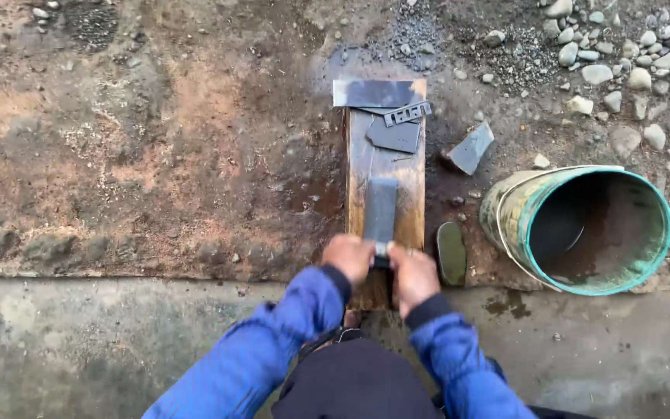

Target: Sharpening a metal tool blade on a whetstone using water.

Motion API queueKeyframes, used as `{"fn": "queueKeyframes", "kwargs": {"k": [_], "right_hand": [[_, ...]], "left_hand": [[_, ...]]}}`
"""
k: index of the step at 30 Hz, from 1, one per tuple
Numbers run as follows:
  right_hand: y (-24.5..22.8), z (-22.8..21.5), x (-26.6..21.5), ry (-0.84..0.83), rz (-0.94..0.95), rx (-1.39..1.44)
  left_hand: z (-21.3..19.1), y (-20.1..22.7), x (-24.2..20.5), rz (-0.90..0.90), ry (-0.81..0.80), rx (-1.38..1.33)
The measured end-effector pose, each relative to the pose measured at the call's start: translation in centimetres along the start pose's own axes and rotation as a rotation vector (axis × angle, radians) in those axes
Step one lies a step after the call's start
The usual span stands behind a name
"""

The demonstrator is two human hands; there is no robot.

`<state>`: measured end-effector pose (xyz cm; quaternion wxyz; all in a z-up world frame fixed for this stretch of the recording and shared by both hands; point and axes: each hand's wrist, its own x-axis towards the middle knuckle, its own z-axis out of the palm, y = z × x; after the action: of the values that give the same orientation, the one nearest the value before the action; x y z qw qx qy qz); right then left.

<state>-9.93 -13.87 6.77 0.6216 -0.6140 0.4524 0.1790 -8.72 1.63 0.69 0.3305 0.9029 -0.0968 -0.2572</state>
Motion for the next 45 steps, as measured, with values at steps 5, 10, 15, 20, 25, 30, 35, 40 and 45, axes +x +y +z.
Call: {"fn": "queueKeyframes", "kwargs": {"k": [5, 10, 15, 20, 25, 30, 35, 40, 45], "right_hand": [[-4.0, 1.9, 0.2, -0.046, 0.073, -0.117], [-3.0, 1.5, 0.1, -0.063, 0.083, 0.049], [-6.6, 3.3, 0.1, -0.051, 0.105, -0.009], [-5.0, 2.7, 1.5, -0.09, 0.045, -0.011], [-2.0, 0.7, -0.3, -0.007, 0.23, -0.124], [-9.1, 4.3, 4.4, -0.151, 0.002, -0.065], [-11.1, 3.6, 1.9, -0.202, 0.252, -0.142], [-7.5, 1.8, 1.7, -0.254, 0.251, -0.084], [-1.1, -0.4, 0.1, -0.126, 0.111, -0.06]], "left_hand": [[4.1, -2.0, 3.8, -0.162, 0.151, -0.15], [-0.7, 0.4, 1.9, -0.045, 0.173, 0.004], [1.3, -0.9, 4.1, -0.072, 0.246, -0.036], [-2.5, -0.1, 4.2, -0.084, 0.16, -0.049], [0.5, -0.4, 0.4, -0.183, -0.043, -0.376], [-7.5, 2.7, 7.1, -0.417, 0.254, -0.46], [-7.9, 3.8, 5.6, -0.689, 0.165, -0.655], [-4.0, 2.0, 4.1, -0.59, 0.21, -0.646], [0.9, -0.3, -1.3, -0.001, 0.083, -0.146]]}}
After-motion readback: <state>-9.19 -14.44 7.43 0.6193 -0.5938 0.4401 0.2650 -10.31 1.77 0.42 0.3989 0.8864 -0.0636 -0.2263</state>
